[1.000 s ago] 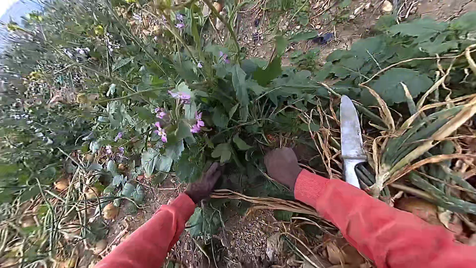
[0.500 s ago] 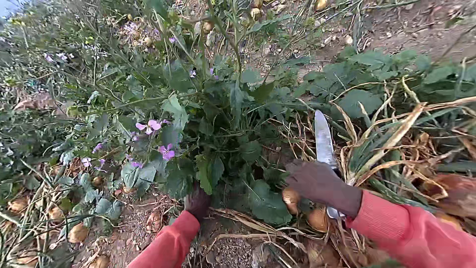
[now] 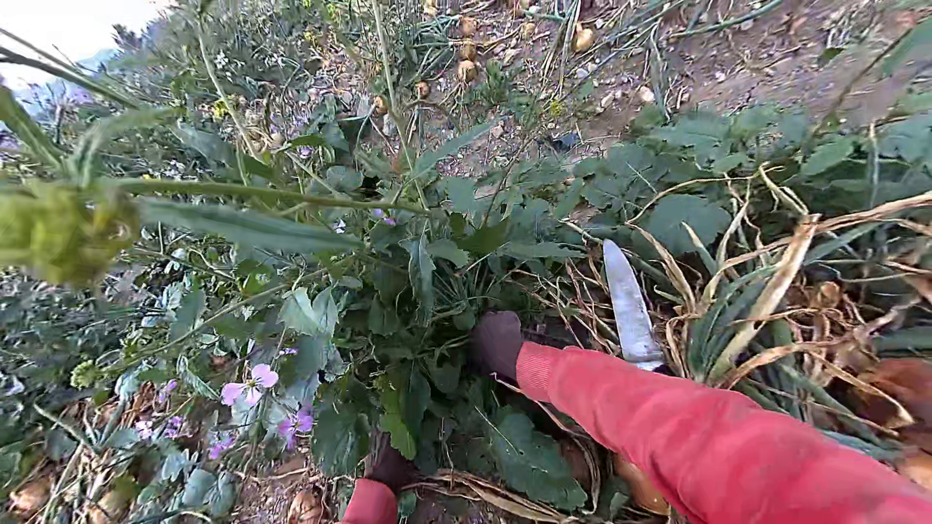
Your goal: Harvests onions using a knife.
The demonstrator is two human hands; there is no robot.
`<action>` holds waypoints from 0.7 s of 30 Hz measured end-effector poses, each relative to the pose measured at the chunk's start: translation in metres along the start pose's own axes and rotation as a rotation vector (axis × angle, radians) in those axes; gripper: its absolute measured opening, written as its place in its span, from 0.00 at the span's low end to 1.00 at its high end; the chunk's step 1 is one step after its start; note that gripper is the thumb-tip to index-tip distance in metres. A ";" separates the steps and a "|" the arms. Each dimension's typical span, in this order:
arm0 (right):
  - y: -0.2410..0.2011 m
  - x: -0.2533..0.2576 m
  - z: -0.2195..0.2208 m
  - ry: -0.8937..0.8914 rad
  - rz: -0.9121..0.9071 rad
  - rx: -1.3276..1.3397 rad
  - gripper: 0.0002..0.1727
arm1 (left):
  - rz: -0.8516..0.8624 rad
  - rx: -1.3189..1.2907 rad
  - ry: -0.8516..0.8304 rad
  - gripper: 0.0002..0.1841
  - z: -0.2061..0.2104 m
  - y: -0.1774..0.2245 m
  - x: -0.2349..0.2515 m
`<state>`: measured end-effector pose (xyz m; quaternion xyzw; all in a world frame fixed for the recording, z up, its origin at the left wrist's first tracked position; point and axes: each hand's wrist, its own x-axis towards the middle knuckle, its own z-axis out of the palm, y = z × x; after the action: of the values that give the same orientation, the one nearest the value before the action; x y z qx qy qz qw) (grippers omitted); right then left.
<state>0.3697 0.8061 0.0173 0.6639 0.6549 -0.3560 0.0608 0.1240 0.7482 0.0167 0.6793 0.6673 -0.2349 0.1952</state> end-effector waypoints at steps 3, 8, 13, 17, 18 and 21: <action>0.029 0.011 0.001 0.019 -0.108 -0.088 0.16 | -0.001 -0.054 0.082 0.31 0.017 -0.007 0.009; 0.044 -0.005 0.013 0.102 -0.109 -0.033 0.18 | 0.017 -0.010 0.178 0.29 0.030 0.004 0.016; 0.007 -0.004 0.002 0.021 -0.041 0.012 0.17 | -0.030 -0.009 0.196 0.32 0.033 0.006 0.021; 0.007 0.006 0.004 0.002 -0.040 -0.081 0.12 | -0.016 -0.074 0.147 0.33 0.057 -0.012 0.057; 0.013 0.009 0.007 0.023 -0.062 -0.107 0.13 | -0.007 -0.069 0.145 0.32 0.060 -0.014 0.061; 0.029 0.006 0.009 0.105 -0.125 -0.109 0.13 | -0.018 0.018 0.170 0.32 0.053 -0.009 0.054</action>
<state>0.3921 0.8019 -0.0038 0.6352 0.7157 -0.2875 0.0403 0.1117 0.7618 -0.0574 0.6927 0.6853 -0.1840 0.1293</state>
